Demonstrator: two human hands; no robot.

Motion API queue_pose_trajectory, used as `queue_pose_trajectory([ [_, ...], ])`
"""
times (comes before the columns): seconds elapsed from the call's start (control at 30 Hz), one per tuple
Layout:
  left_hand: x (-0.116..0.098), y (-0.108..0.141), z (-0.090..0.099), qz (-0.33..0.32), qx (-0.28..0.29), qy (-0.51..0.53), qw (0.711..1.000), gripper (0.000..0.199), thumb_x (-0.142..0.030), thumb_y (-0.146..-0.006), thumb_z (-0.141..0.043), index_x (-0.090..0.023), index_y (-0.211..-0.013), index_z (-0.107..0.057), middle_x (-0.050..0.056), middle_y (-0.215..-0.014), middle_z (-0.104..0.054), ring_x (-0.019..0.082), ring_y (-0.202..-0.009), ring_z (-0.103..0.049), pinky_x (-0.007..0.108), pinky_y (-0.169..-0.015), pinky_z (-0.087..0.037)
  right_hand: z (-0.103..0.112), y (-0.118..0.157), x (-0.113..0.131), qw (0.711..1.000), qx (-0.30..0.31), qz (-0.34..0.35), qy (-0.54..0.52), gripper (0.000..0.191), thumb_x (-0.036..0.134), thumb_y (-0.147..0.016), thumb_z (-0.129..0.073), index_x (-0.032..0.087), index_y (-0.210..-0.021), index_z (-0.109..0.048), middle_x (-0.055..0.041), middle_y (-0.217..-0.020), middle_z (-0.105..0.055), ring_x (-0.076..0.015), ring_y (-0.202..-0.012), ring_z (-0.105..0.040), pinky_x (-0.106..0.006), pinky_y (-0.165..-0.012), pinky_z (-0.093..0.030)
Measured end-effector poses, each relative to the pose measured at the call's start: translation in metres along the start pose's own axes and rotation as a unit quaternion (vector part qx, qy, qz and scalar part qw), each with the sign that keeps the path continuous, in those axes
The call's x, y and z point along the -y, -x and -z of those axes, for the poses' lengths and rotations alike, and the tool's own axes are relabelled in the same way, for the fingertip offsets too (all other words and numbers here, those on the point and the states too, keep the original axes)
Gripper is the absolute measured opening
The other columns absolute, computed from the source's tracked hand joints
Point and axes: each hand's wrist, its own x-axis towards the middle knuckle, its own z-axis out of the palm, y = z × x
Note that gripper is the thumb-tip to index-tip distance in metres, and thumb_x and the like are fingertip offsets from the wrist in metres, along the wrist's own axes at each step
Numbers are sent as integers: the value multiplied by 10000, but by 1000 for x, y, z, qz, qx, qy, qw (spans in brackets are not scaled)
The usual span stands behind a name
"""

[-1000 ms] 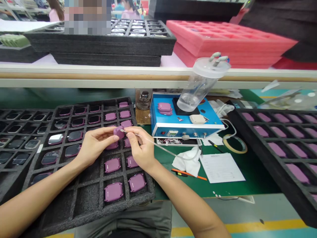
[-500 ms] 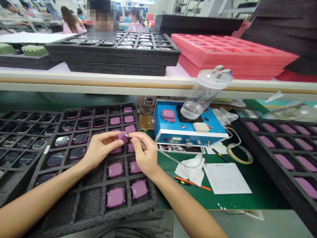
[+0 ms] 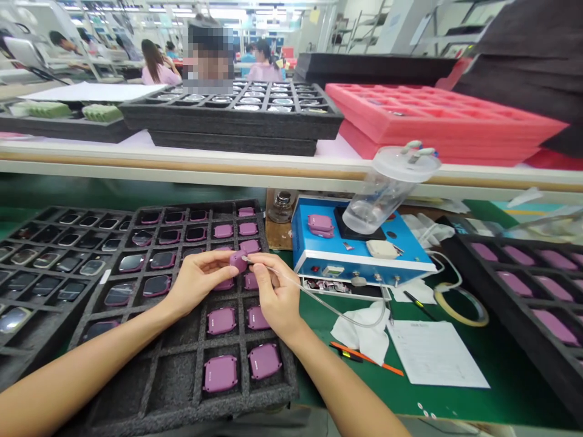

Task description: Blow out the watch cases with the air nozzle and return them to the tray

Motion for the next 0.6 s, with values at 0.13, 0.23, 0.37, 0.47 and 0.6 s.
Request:
queue_pose_trajectory([
  [0.13, 2, 0, 1, -18, 6, -21, 1000, 362, -332, -680, -893, -165, -996, -833, 87, -972, -824, 216, -834, -755, 329, -807, -606, -1, 0, 1, 1000, -3, 4, -14, 175, 325, -984, -622, 232, -993, -769, -67, -1009, -769, -193, -941, -746, -344, -817, -684],
  [0.23, 1, 1, 1, -19, 7, -25, 999, 358, -339, -687, -887, -167, -996, -833, 88, -985, -824, 224, -845, -758, 338, -824, -605, -2, 0, 1, 1000, -5, 4, -14, 179, 335, -981, -626, 229, -990, -770, -70, -1003, -771, -199, -931, -749, -353, -807, -691],
  [0.37, -1, 2, 0, -12, 7, -26, 1000, 358, -339, -684, -885, -159, -989, -831, 96, -966, -823, 229, -846, -759, 334, -809, -605, -2, 0, 0, 1000, -2, 8, -12, 176, 332, -980, -626, 236, -992, -772, -70, -1005, -771, -200, -929, -751, -352, -804, -692],
  [0.47, 0, 2, 1, -7, 3, -28, 1000, 368, -350, -679, -882, -152, -984, -828, 97, -946, -820, 228, -817, -757, 327, -761, -607, -3, 1, 0, 1000, -1, 7, -12, 173, 331, -978, -630, 236, -992, -774, -71, -1005, -770, -200, -922, -752, -354, -802, -692],
  [0.6, 2, 2, 1, -13, 5, -36, 999, 374, -358, -681, -879, -149, -986, -826, 95, -942, -819, 228, -814, -755, 325, -753, -603, -3, 2, 0, 1000, -7, 6, -6, 184, 344, -975, -632, 229, -979, -775, -76, -998, -772, -209, -920, -753, -365, -797, -693],
])
